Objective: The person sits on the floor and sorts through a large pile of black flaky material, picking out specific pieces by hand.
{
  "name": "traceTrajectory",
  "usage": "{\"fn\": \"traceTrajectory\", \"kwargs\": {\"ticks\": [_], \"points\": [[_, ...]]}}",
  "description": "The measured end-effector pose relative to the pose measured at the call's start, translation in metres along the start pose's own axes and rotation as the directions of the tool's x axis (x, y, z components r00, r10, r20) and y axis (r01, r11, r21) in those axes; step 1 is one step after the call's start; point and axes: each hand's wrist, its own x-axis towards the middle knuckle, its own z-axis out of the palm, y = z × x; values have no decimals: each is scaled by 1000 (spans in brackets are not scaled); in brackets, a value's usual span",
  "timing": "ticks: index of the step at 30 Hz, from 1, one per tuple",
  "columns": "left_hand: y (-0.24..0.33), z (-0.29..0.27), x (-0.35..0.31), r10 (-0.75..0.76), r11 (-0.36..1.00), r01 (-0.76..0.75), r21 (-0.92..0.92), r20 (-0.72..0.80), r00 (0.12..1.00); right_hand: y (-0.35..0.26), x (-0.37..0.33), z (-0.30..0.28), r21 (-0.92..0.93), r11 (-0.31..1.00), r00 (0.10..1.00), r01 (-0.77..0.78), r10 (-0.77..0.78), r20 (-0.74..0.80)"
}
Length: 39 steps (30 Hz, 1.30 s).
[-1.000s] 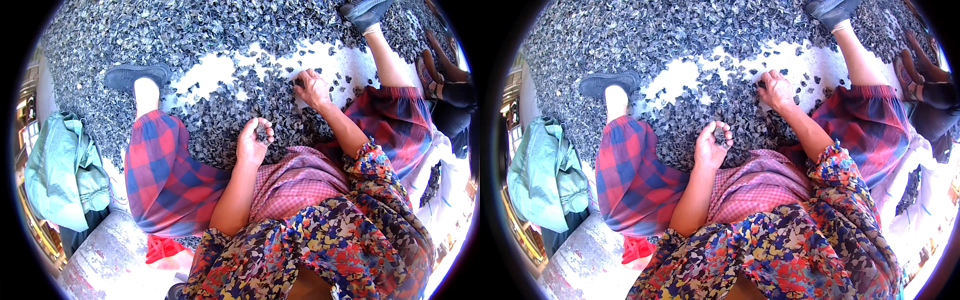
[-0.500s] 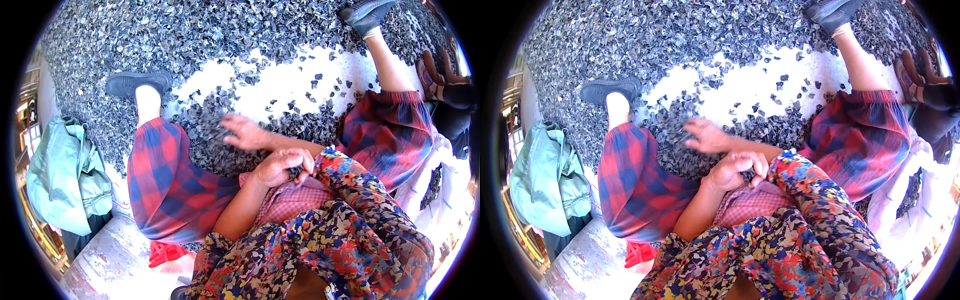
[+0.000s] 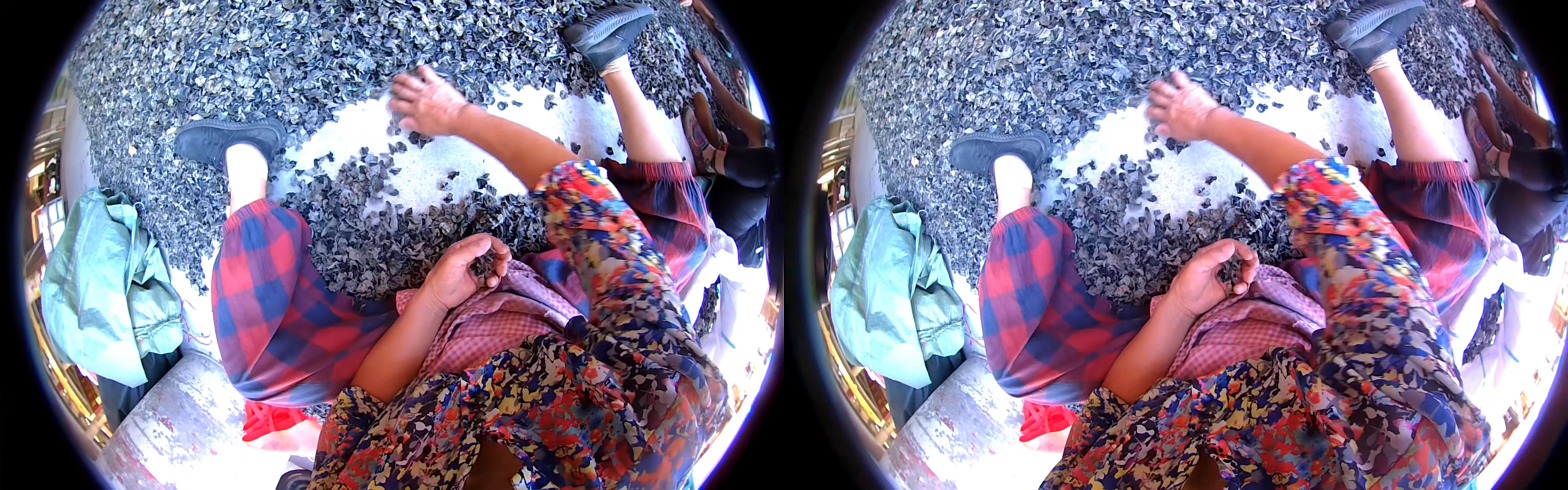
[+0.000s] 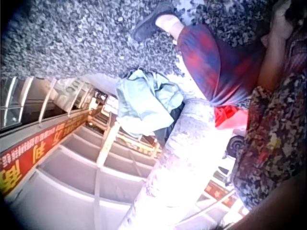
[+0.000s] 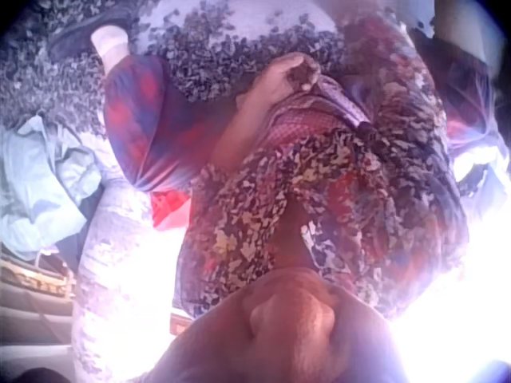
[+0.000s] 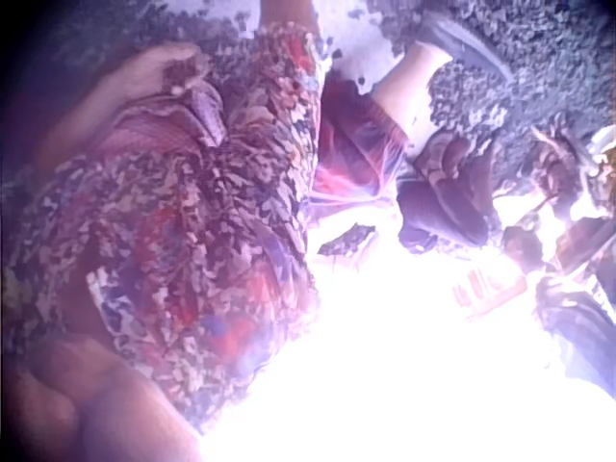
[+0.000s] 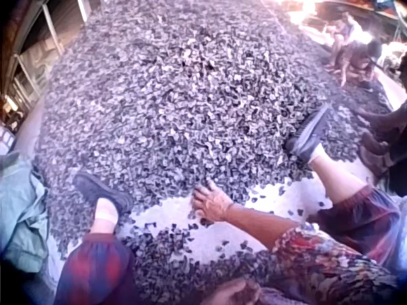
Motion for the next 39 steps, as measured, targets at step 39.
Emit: {"fn": "traceTrajectory", "kwargs": {"ticks": [39], "points": [[-14, -8, 9, -122, 942, 155, 297, -126, 984, -108, -157, 5, 426, 899, 994, -103, 79, 74]]}}
